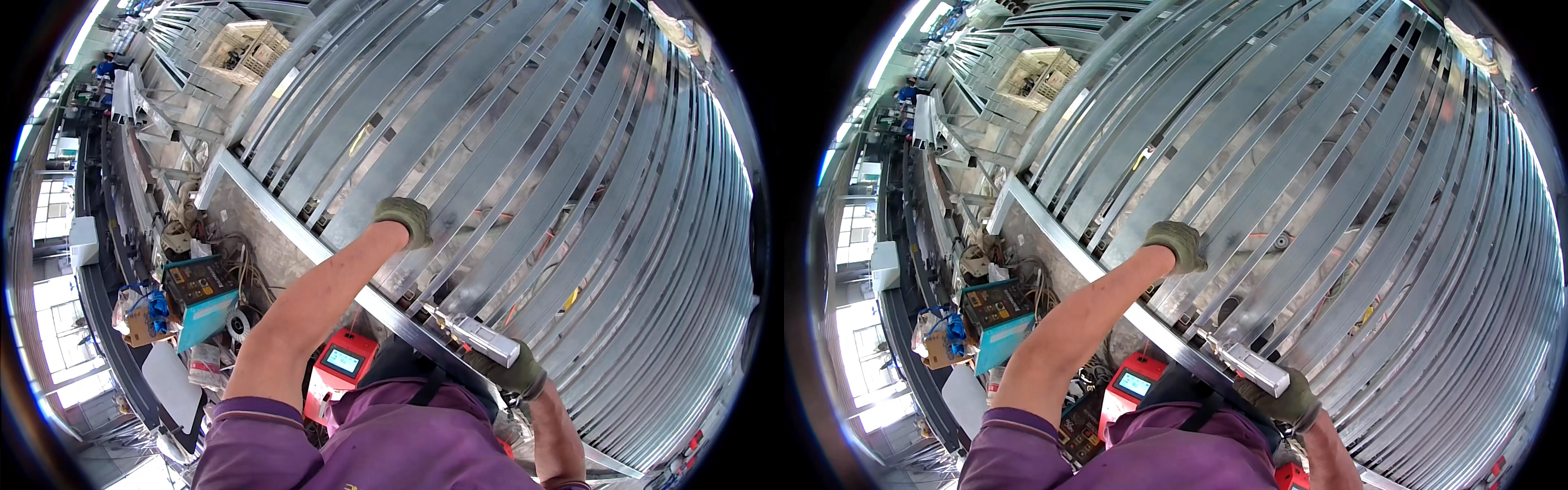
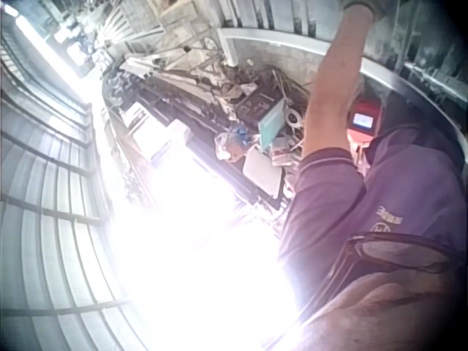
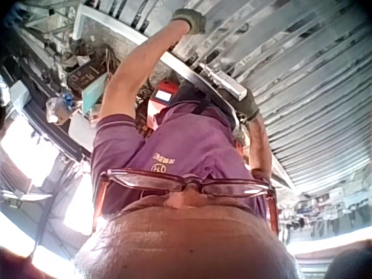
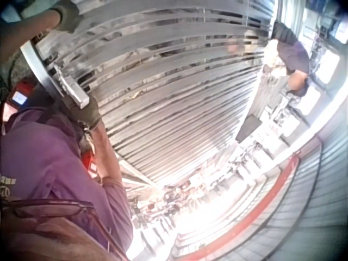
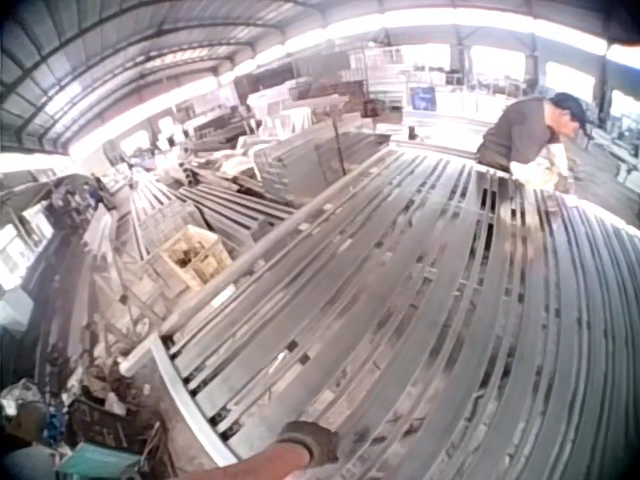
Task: The person welds a metal frame using a handheld welding torch. They repeatedly position the torch along the joints of parallel metal bars, creating bright sparks as they weld. The person adjusts their grip and repositions the torch multiple times to continue welding different sections of the frame.
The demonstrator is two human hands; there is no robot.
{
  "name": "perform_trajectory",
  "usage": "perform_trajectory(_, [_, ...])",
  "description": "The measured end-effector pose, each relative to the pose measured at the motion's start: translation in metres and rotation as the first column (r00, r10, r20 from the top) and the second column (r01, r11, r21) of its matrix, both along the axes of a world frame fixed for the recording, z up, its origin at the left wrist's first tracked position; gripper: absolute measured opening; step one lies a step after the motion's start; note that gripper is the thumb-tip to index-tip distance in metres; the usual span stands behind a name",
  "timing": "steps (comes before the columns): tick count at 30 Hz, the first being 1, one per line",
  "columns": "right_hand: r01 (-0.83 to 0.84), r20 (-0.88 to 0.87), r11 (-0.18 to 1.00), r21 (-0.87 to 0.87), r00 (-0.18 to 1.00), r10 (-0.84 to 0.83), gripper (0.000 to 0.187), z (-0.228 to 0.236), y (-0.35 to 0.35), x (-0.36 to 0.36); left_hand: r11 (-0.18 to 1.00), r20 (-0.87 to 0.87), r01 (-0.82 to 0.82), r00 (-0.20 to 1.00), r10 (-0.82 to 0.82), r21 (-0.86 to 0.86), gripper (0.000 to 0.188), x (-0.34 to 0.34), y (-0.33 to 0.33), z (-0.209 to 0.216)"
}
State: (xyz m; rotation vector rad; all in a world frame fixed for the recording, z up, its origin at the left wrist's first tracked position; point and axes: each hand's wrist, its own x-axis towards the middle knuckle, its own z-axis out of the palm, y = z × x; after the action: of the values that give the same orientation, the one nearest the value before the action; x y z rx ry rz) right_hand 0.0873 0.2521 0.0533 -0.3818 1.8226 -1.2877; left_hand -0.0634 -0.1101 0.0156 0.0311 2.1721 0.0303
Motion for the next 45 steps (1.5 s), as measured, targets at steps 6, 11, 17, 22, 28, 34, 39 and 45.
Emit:
perform_trajectory(6, [-0.020, 0.161, 0.999, 0.036, 0.987, 0.014, 0.041, 0.002, -0.042, -0.026, 0.998, 0.025, -0.067, 0.997, 0.067, 0.007, 0.070, -0.003, -0.002, 0.006])
perform_trajectory(11, [-0.062, 0.272, 0.997, 0.036, 0.961, 0.050, 0.047, 0.009, -0.066, -0.039, 0.995, -0.016, -0.095, 0.995, 0.096, 0.032, 0.071, 0.004, -0.004, 0.002])
perform_trajectory(17, [-0.050, 0.106, 0.999, 0.005, 0.993, 0.049, 0.044, -0.008, -0.053, -0.022, 0.991, -0.042, -0.126, 0.991, 0.128, 0.051, 0.070, 0.007, -0.007, 0.001])
perform_trajectory(22, [-0.003, 0.198, 0.998, -0.059, 0.980, 0.015, 0.046, -0.027, -0.068, -0.017, 0.980, -0.099, -0.177, 0.978, 0.186, 0.091, 0.070, 0.014, -0.008, -0.002])
perform_trajectory(28, [-0.053, 0.243, 0.999, -0.003, 0.969, 0.052, 0.048, -0.026, -0.088, -0.028, 0.967, -0.095, -0.237, 0.965, 0.245, 0.089, 0.071, 0.018, -0.008, -0.003])
perform_trajectory(34, [-0.024, 0.158, 0.997, -0.080, 0.987, 0.036, 0.047, -0.025, -0.084, -0.030, 0.958, -0.112, -0.264, 0.955, 0.276, 0.113, 0.073, 0.018, -0.007, -0.002])
perform_trajectory(39, [-0.065, 0.335, 0.997, -0.033, 0.940, 0.072, 0.049, -0.012, -0.099, -0.043, 0.967, -0.090, -0.241, 0.965, 0.248, 0.083, 0.072, 0.013, -0.009, -0.005])
perform_trajectory(45, [-0.050, 0.416, 0.992, -0.115, 0.905, 0.093, 0.053, -0.046, -0.102, -0.025, 0.967, -0.126, -0.237, 0.961, 0.247, 0.090, 0.072, 0.016, -0.008, -0.007])
